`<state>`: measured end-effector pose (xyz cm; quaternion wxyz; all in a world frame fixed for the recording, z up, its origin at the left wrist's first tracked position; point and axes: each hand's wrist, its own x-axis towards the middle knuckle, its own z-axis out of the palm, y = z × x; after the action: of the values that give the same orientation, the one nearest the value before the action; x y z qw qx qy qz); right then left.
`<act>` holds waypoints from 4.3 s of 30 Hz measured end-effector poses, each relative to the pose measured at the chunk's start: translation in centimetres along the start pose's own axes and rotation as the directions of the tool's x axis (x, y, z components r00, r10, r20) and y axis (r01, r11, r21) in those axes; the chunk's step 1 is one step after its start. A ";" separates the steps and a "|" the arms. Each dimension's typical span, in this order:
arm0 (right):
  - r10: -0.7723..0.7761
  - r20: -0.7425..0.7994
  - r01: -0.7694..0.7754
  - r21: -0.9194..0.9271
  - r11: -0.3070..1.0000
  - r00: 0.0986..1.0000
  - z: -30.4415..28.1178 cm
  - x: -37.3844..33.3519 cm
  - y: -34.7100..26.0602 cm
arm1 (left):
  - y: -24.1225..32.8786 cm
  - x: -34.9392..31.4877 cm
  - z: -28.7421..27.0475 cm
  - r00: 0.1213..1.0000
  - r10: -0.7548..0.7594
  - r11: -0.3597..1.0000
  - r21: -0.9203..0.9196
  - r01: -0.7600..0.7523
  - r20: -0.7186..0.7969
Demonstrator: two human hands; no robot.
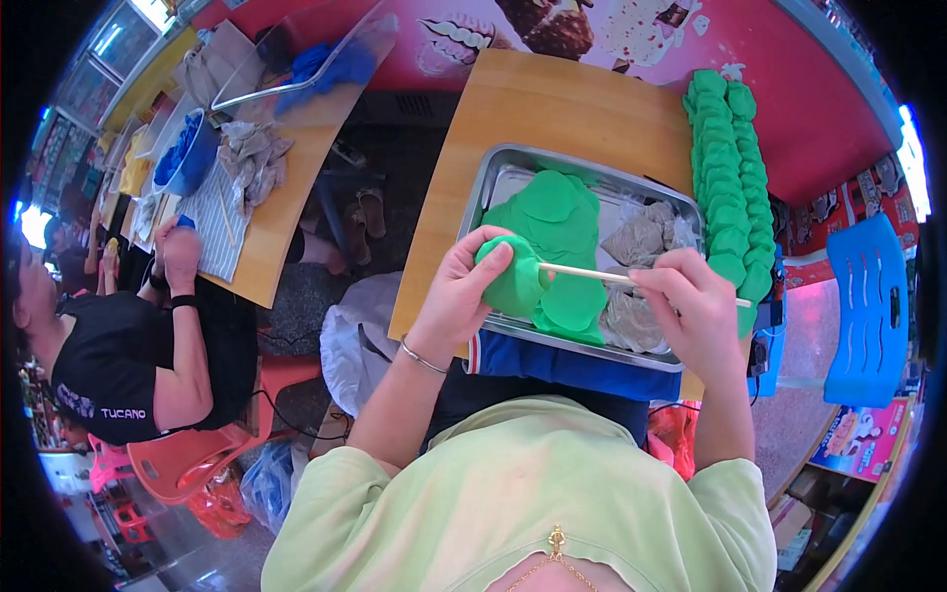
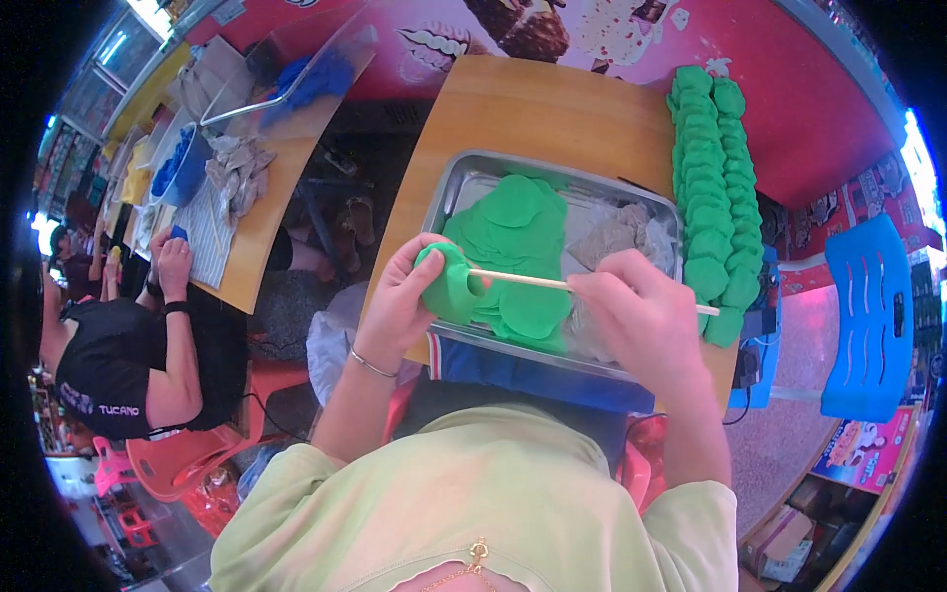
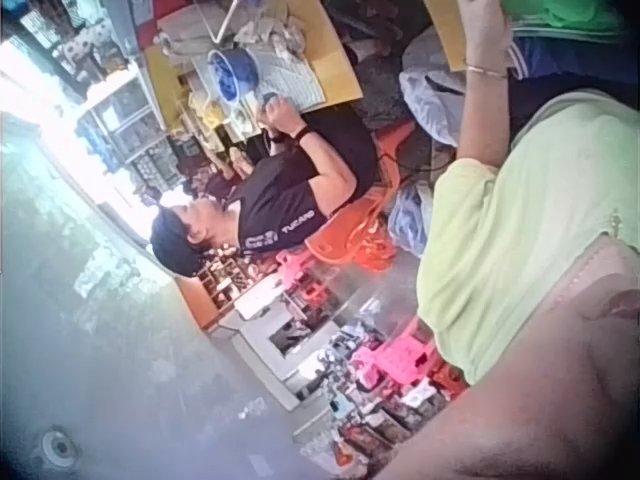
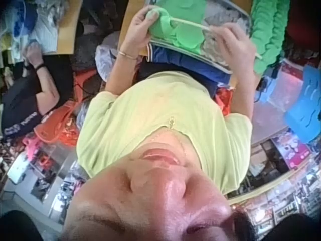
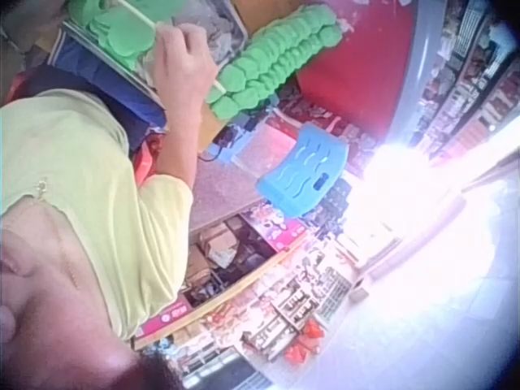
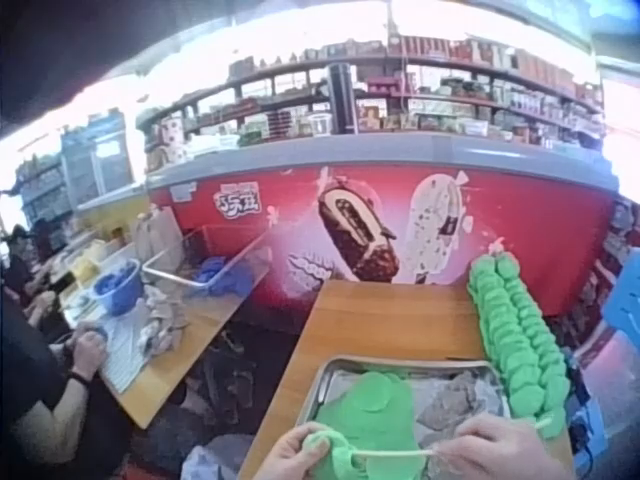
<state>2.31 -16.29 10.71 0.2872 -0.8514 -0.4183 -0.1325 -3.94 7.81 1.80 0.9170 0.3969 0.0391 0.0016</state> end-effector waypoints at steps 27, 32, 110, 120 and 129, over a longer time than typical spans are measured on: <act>0.122 0.110 -0.143 0.207 0.968 0.986 0.6 -1.6 2.6 | -0.5 0.3 0.1 0.989 0.002 0.999 -0.033 -0.007 -0.146; 0.294 0.164 -0.316 0.132 0.940 0.942 4.8 -4.1 5.6 | -0.8 0.8 0.4 0.972 0.051 0.975 -0.199 -0.098 -0.228; 0.310 0.173 -0.351 0.584 0.732 0.935 6.5 1.3 6.1 | -5.3 4.9 4.0 0.966 0.246 0.892 0.371 -0.257 0.077; 0.268 0.072 -0.234 0.727 0.646 0.961 6.7 2.6 6.4 | -5.3 6.4 4.1 0.950 0.292 0.862 0.402 -0.310 0.107; 0.414 0.119 -0.409 0.540 0.736 0.903 1.6 2.8 10.9 | -4.6 7.8 5.1 0.996 0.059 0.958 0.277 -0.075 0.064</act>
<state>12.61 -18.83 6.56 0.5446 -0.8020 -0.2387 0.0568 4.09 1.23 1.33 0.8520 0.5234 0.0004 0.0163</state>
